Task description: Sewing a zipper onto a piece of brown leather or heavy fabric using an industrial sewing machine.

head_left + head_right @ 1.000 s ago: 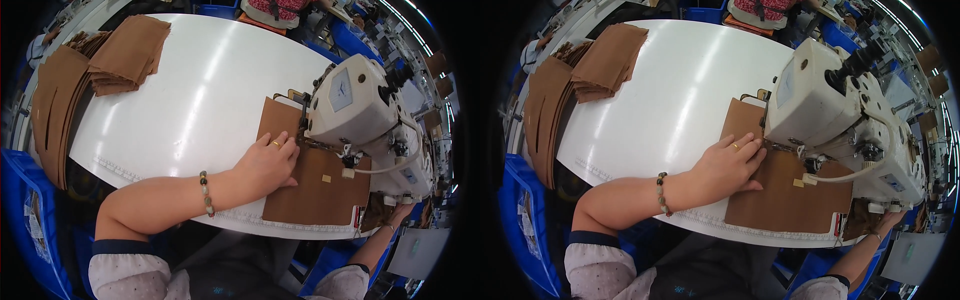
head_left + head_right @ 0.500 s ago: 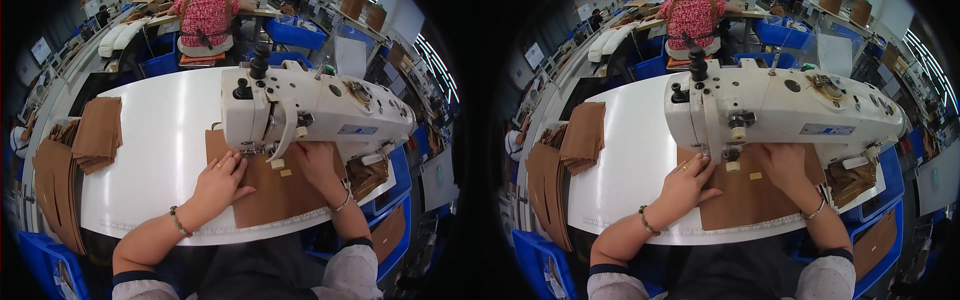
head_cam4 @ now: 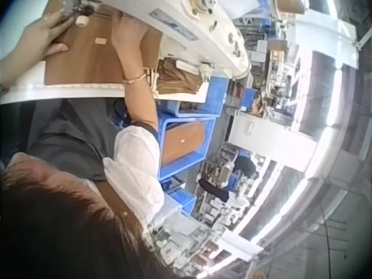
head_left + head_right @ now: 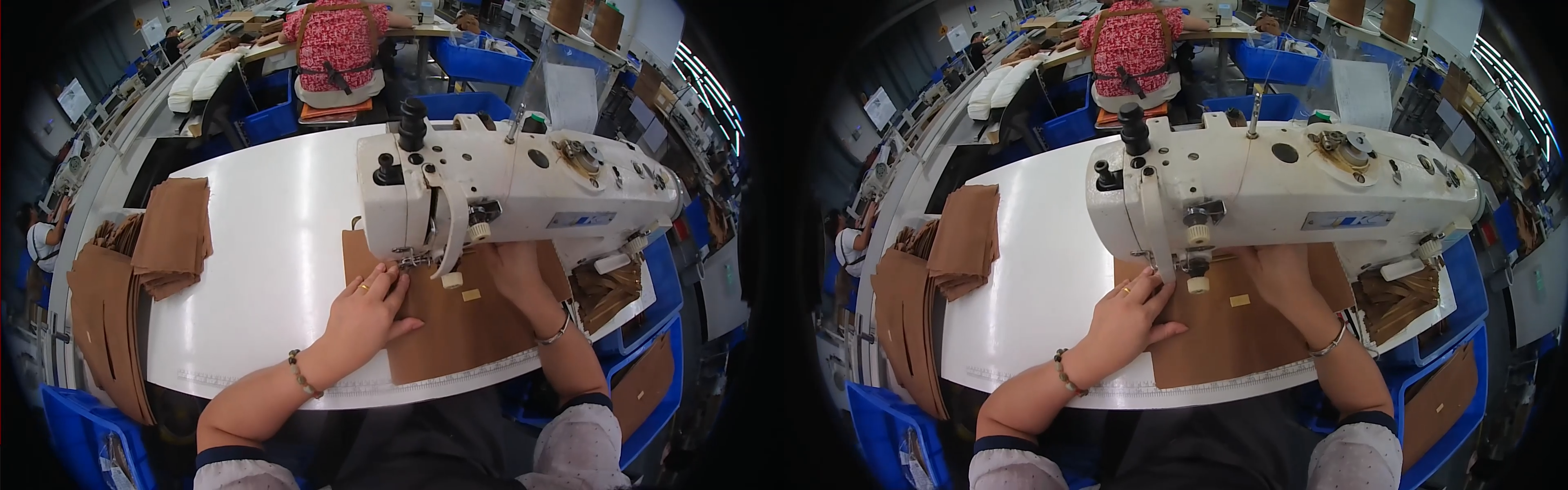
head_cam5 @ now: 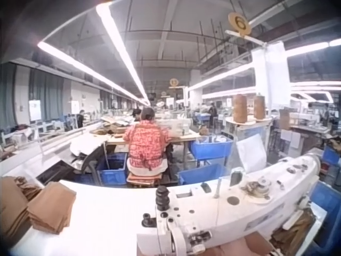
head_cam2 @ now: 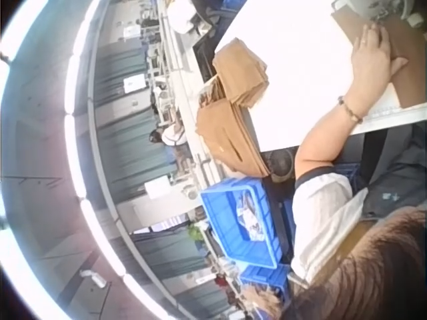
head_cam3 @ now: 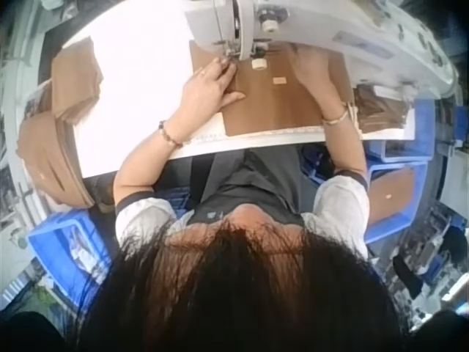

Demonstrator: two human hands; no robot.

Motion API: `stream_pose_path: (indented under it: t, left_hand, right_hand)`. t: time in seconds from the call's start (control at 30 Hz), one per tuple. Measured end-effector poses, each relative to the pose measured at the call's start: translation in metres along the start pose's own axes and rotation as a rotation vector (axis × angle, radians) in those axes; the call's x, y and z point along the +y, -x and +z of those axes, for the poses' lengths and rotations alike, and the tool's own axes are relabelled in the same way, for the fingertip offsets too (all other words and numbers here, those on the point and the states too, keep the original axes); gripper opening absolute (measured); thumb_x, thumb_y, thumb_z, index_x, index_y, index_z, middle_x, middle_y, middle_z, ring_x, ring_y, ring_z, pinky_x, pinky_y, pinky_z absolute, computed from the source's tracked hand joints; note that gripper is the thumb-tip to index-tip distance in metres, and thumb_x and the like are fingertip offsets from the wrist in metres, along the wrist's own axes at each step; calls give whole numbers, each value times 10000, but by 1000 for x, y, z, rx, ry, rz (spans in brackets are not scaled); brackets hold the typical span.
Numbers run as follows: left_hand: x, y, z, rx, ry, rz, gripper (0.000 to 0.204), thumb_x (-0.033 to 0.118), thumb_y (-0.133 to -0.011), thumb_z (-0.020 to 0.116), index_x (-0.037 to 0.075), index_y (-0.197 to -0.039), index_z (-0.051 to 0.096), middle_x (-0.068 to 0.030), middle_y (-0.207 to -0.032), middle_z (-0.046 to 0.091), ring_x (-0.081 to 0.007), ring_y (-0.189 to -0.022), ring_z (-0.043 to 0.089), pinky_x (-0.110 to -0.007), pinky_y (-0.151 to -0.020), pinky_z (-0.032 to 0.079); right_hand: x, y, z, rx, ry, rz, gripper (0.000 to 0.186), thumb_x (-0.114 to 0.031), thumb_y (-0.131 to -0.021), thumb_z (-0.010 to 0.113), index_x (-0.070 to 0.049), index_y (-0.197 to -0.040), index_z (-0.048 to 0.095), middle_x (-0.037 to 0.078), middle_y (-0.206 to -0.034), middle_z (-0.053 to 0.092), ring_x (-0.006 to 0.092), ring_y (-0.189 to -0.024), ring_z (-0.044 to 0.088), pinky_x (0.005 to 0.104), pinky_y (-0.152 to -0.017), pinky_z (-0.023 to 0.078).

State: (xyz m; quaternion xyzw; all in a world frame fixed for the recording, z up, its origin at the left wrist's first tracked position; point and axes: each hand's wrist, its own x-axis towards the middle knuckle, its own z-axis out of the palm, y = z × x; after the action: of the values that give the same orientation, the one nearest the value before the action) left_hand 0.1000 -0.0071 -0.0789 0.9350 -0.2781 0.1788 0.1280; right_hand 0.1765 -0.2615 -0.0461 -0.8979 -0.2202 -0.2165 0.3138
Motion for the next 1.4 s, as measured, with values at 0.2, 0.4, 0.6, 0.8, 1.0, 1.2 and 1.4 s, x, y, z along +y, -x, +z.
stream_pose_path:
  t: [0.2, 0.4, 0.6, 0.8, 1.0, 1.2, 1.4]
  left_hand:
    - [0, 0, -1, 0, 2, 2, 655, 502, -836, 775, 26, -1278, 692, -131, -1259, 648, -323, -1244, 634, -397, -993, 549]
    - [-2, 0, 2, 2, 27, -3, 680, 500, -842, 769, 22, -1316, 673, -155, -1294, 642, -343, -1215, 638, -408, -990, 548]
    - [-1, 1, 2, -3, 26, -4, 689, 508, -848, 766, 17, -1323, 673, -160, -1339, 633, -352, -1242, 626, -416, -993, 548]
    - [-7, 3, 8, -17, 43, -6, 651, 507, -905, 712, 19, -1334, 672, -187, -1364, 628, -369, -1288, 604, -412, -1018, 535]
    - [-6, 2, 3, -40, 188, 16, 538, 345, -930, 683, 48, -1375, 627, -181, -1361, 633, -369, -1298, 596, -424, -1045, 515]
    - [-9, 9, 6, -9, 918, -182, 481, 212, -933, 641, 55, -1385, 590, -159, -1324, 656, -331, -1271, 618, -415, -1040, 516]
    - [-19, 9, 29, 112, -25, 130, 446, 207, -940, 641, 41, -1353, 613, -171, -1328, 655, -333, -1248, 635, -406, -1026, 528]
  right_hand:
    - [-16, 14, -36, -57, 2, -97, 148, -246, -925, 738, -125, -937, 822, 113, -929, 743, 336, -849, 693, 435, -767, 536]
    - [-35, 44, -60, -268, 11, 31, 202, -254, -924, 751, -66, -853, 744, 105, -804, 702, 317, -649, 666, 394, -578, 508]
    - [-96, 78, -26, -146, -258, -346, 211, -151, -906, 765, -68, -1095, 719, 65, -831, 705, 245, -650, 684, 333, -568, 525]
    - [-138, 81, 8, 11, -400, -276, 643, -111, -886, 784, 14, -1458, 520, 29, -814, 668, 163, -582, 624, 292, -551, 510]
    - [-154, 57, 39, 116, -368, -26, 830, -152, -890, 794, 54, -1556, 343, 121, -1094, 703, 139, -600, 628, 286, -584, 533]
    - [-164, 26, 63, 344, -622, -90, 832, -222, -901, 810, 57, -1512, 318, 206, -1204, 668, 160, -707, 668, 265, -691, 545]
    - [-147, 37, 46, 380, -394, -243, 337, -214, -921, 765, -17, -1173, 658, 64, -764, 658, 160, -625, 639, 320, -606, 508]
